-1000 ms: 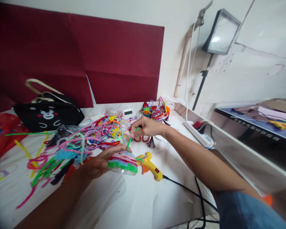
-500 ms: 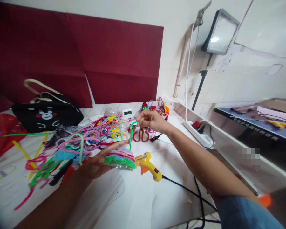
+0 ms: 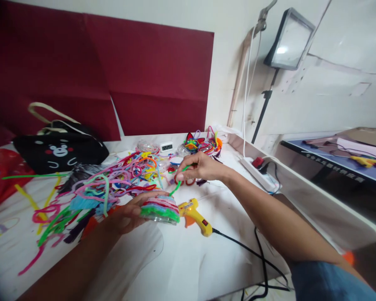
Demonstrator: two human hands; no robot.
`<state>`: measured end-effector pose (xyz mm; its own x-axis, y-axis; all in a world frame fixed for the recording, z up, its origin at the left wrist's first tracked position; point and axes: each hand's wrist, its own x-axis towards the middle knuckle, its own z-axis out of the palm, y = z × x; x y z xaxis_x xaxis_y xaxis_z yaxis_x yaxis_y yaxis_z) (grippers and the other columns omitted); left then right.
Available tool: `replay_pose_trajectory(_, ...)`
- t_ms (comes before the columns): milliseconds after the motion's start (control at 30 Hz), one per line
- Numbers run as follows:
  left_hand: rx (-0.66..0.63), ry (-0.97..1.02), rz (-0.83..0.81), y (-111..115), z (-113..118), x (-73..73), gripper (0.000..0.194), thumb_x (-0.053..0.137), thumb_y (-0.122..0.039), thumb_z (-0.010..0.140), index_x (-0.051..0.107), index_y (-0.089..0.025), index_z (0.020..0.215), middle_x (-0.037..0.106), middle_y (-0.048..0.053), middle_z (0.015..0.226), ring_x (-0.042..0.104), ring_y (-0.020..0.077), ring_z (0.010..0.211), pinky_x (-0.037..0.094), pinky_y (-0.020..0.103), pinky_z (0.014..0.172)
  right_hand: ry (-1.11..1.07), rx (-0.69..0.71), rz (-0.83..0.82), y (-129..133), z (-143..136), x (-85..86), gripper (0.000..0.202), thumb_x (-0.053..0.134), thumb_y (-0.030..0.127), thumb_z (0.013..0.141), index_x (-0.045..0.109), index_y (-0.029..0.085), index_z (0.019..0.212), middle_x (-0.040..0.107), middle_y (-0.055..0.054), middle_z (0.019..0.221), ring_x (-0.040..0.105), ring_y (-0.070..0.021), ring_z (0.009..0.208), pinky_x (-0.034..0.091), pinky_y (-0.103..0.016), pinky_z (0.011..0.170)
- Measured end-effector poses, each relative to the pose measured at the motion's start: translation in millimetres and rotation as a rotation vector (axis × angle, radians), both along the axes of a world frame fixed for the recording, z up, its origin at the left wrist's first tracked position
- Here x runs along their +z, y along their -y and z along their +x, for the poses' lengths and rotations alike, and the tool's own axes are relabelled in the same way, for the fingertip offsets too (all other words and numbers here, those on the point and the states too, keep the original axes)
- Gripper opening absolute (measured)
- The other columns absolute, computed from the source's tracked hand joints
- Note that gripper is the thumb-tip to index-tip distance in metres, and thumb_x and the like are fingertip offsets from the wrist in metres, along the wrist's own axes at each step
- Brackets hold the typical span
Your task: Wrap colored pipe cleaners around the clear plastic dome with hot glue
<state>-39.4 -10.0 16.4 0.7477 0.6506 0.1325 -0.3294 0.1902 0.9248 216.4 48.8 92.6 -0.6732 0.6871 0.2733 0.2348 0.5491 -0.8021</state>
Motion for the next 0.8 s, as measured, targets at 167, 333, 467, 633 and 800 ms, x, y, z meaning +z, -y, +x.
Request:
replay_pose_trajectory(167, -0.025, -0.016, 0.012, 1.6, 0.5, 2.5, 0.055, 0.071, -0.030, 0.064, 0.067, -0.016, 0.117, 0.073, 0.008, 0.110, 0.066, 0.0265, 0.098, 0.047, 0.032, 0.082, 0.079, -0.050, 0.181, 3.0, 1.9, 0.3, 0.034, 0.070, 0.046, 0.080, 0.070, 0.012, 0.074, 0.064, -0.003, 0.069, 0.057, -0.0117, 0.061, 0.043, -0.022, 0.056)
replay_pose_trajectory(333, -0.011, -0.017, 0.017, 1.3, -1.4, 3.2, 0.051, 0.069, -0.032, 0.066, 0.068, -0.017, 0.115, 0.074, 0.008, 0.107, 0.067, 0.0261, 0.095, 0.047, 0.033, 0.081, 0.161, -0.113, 0.506, 9.3, -0.8, -4.8, 0.029, 0.060, 0.040, 0.089, 0.065, 0.015, 0.076, 0.064, -0.005, 0.070, 0.057, -0.0136, 0.065, 0.043, -0.024, 0.062)
replay_pose_trajectory(467, -0.011, -0.027, -0.004, 0.2, -1.0, 1.8, 0.054, 0.069, -0.032, 0.065, 0.067, -0.014, 0.116, 0.073, 0.010, 0.110, 0.067, 0.0279, 0.097, 0.047, 0.035, 0.083, 0.267, -0.031, 0.338, 14.5, 1.6, -6.0, 0.020, 0.054, 0.030, 0.092, 0.064, 0.014, 0.087, 0.067, -0.005, 0.074, 0.060, -0.0124, 0.062, 0.045, -0.022, 0.059)
replay_pose_trajectory(633, 0.019, -0.039, -0.041, -2.6, -2.4, -2.5, 0.053, 0.070, -0.029, 0.066, 0.067, -0.015, 0.117, 0.074, 0.009, 0.108, 0.067, 0.0260, 0.095, 0.048, 0.032, 0.080, 0.255, 0.127, 0.227, 22.6, -0.4, -3.5, 0.022, 0.049, 0.022, 0.095, 0.067, 0.012, 0.105, 0.070, -0.009, 0.098, 0.065, -0.0132, 0.081, 0.050, -0.023, 0.073)
replay_pose_trajectory(800, 0.023, -0.018, -0.105, -5.8, -3.1, -5.1, 0.047, 0.072, -0.026, 0.064, 0.070, -0.015, 0.111, 0.075, 0.007, 0.099, 0.067, 0.0210, 0.085, 0.047, 0.026, 0.073, 0.318, 0.240, 0.311, 28.3, -4.9, -6.9, 0.018, 0.058, 0.023, 0.092, 0.071, 0.011, 0.097, 0.071, -0.009, 0.088, 0.064, -0.0147, 0.078, 0.047, -0.023, 0.073)
